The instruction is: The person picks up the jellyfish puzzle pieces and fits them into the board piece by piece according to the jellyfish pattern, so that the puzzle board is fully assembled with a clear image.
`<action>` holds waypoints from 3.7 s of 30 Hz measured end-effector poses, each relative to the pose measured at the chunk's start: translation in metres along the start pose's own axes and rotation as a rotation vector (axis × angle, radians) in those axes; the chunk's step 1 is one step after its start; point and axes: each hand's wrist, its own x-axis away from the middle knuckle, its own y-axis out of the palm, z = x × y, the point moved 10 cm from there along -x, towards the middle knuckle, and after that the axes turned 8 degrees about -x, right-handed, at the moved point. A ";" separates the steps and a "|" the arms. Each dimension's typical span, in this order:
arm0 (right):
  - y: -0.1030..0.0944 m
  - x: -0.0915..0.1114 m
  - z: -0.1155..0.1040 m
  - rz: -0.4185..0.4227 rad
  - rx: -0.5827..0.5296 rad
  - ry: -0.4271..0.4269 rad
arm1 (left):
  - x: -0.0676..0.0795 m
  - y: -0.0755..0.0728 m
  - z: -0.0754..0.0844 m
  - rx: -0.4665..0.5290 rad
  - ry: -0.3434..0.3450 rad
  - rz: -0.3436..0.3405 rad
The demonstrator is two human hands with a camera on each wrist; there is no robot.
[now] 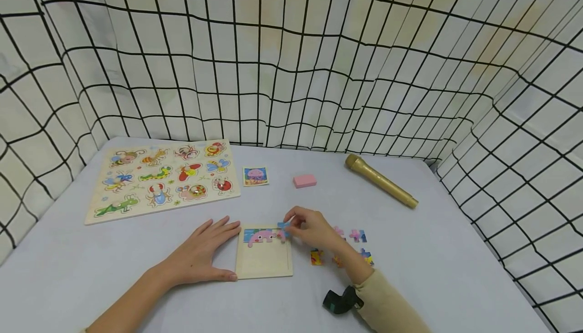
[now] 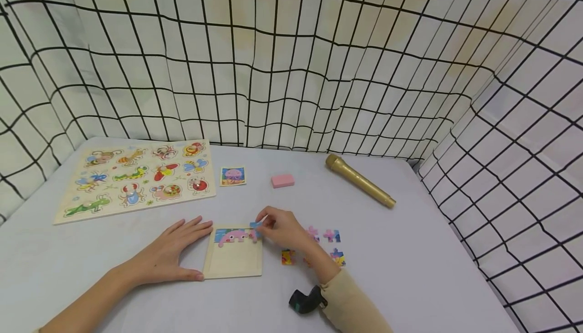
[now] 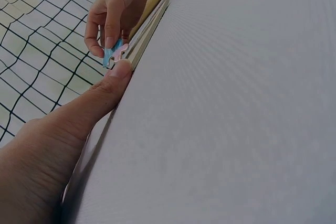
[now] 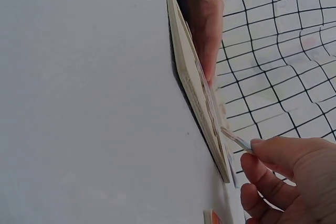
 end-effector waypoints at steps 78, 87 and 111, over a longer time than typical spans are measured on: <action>-0.002 0.003 -0.002 0.103 0.227 0.005 | -0.001 0.003 -0.002 -0.001 -0.009 -0.006; -0.023 0.015 0.008 0.112 0.277 0.029 | -0.001 0.003 -0.002 -0.001 -0.012 -0.008; -0.046 0.050 0.031 0.095 0.333 0.106 | -0.002 0.002 -0.002 -0.006 -0.014 -0.011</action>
